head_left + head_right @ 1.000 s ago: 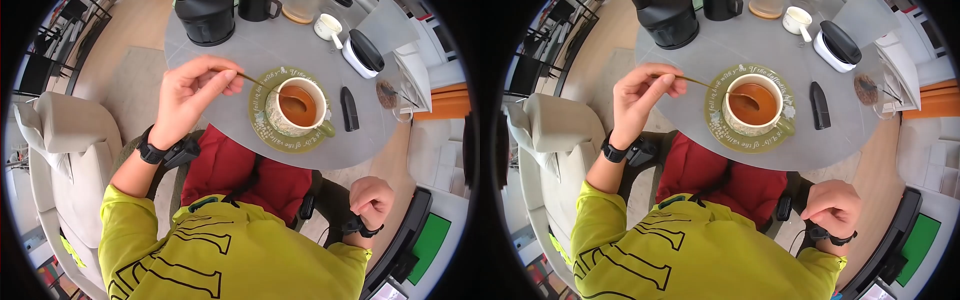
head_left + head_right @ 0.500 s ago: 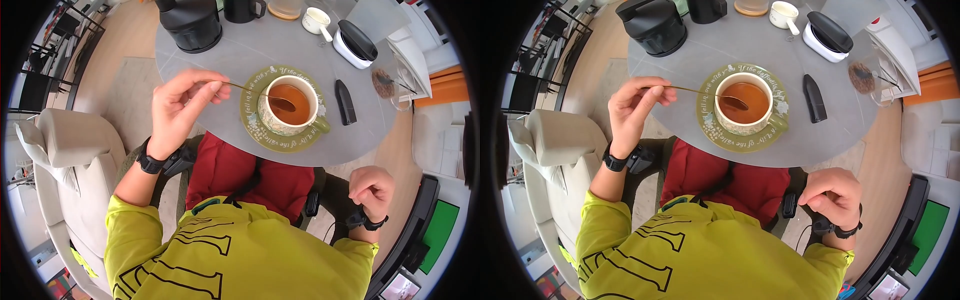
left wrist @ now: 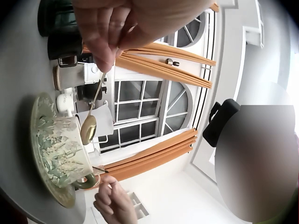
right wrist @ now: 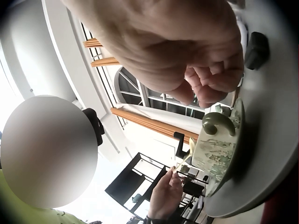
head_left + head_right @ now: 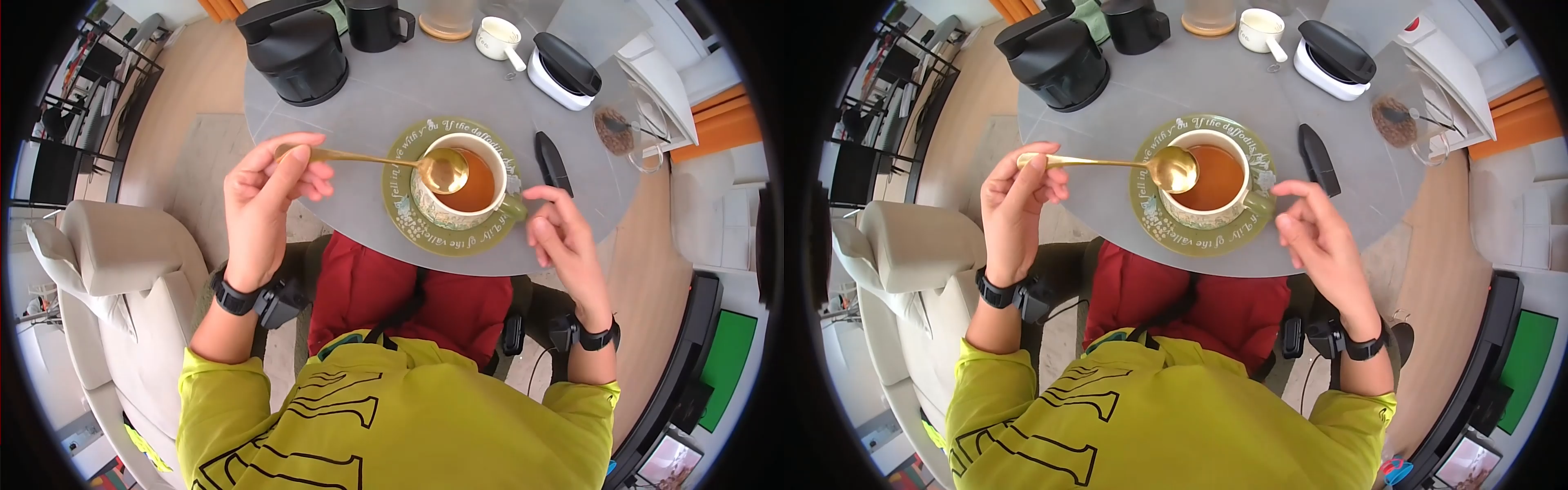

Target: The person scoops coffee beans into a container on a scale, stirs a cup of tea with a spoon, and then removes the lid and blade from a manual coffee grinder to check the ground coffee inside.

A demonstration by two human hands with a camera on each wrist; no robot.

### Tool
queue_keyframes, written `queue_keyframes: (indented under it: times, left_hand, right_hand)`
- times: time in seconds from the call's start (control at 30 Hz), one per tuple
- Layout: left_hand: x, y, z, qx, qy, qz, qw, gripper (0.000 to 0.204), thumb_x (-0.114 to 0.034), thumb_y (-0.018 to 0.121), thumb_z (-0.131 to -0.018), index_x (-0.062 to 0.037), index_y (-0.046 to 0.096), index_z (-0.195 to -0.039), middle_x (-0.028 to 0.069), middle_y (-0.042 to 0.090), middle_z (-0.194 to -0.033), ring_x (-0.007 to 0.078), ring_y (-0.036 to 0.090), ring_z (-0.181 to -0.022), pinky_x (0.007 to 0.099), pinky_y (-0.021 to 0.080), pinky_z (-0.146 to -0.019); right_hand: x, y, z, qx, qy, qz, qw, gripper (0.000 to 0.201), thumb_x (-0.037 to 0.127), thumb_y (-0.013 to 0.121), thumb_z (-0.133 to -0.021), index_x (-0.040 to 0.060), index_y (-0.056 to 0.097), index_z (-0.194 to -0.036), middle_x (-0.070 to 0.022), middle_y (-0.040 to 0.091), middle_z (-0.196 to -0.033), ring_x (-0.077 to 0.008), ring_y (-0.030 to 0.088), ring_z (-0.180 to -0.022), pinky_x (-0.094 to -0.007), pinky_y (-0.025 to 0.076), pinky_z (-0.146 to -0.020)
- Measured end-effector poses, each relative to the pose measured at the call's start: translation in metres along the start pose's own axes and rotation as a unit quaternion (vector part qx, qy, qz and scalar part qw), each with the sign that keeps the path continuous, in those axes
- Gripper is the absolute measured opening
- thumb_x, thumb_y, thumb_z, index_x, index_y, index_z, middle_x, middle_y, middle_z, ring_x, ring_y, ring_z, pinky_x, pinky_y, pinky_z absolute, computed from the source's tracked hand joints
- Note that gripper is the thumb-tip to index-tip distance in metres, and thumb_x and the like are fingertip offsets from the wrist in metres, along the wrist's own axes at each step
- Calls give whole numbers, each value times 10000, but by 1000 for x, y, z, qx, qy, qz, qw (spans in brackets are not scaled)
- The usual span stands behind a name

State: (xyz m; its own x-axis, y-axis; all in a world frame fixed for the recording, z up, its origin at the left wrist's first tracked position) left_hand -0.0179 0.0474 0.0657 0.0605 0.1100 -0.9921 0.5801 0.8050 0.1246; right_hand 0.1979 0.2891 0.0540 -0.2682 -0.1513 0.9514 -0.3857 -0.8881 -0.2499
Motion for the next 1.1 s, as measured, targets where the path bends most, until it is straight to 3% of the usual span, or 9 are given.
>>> queue_keyframes:
  times: [0.13, 0.3, 0.57, 0.63, 0.83, 1.1]
  left_hand:
    - [0, -6, -1, -2, -18, 58, 998, 226, -129, 510, -965, 23, 611, -1100, 110, 675, -828, 138, 633, -684, 238, 493, -657]
    - [-2, -10, -6, 1, -15, 62, 998, 214, -126, 506, -967, 27, 602, -1082, 116, 673, -826, 145, 636, -681, 240, 500, -652]
    - [-2, -21, -12, -7, -14, 50, 999, 213, -128, 512, -967, 31, 603, -1077, 119, 675, -818, 149, 635, -671, 242, 502, -640]
    - [-1, -24, -13, -18, -24, 43, 999, 195, -136, 508, -970, -4, 612, -1068, 67, 655, -798, 106, 594, -683, 223, 482, -659]
    - [0, -28, -16, -26, -38, 48, 998, 192, -141, 512, -970, -7, 609, -1067, 63, 652, -800, 103, 594, -686, 218, 481, -659]
    - [4, -37, -21, -52, -34, 62, 996, 203, -121, 514, -963, 18, 602, -1080, 107, 670, -804, 147, 635, -670, 235, 497, -637]
  right_hand:
    - [-5, 10, -4, 30, 34, 7, 999, 268, 162, 538, -963, 20, 525, -1190, 9, 510, -714, -32, 427, -523, -195, 346, -471]
    - [-2, 13, -9, 62, 73, -3, 995, 219, 214, 539, -968, 36, 594, -1084, 12, 519, -656, -31, 407, -467, -196, 326, -420]
    - [5, 14, -17, 61, 109, 39, 991, 235, 262, 557, -960, 30, 591, -946, 16, 516, -598, -39, 433, -425, -210, 328, -401]
    - [7, 15, -19, 65, 117, 40, 990, 247, 272, 555, -961, 29, 588, -931, 11, 520, -599, -43, 445, -424, -211, 331, -401]
    - [10, 18, -20, 43, 126, 45, 990, 316, 317, 523, -976, 33, 566, -842, 4, 519, -597, -58, 477, -438, -209, 353, -407]
    - [1, 13, -20, 6, 119, -74, 990, 301, 282, 536, -970, 52, 539, -776, 0, 514, -592, -56, 477, -433, -203, 343, -389]
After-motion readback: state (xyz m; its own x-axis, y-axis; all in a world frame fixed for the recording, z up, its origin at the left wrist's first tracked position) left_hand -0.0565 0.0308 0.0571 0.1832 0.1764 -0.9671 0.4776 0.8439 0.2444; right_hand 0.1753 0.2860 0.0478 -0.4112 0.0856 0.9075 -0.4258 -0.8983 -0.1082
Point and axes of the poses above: each hand's wrist, its own z-axis away from the middle knuckle, its own y-axis out of the palm, x = y × z, the point moved 4 cm from there along -z, towards the middle knuckle
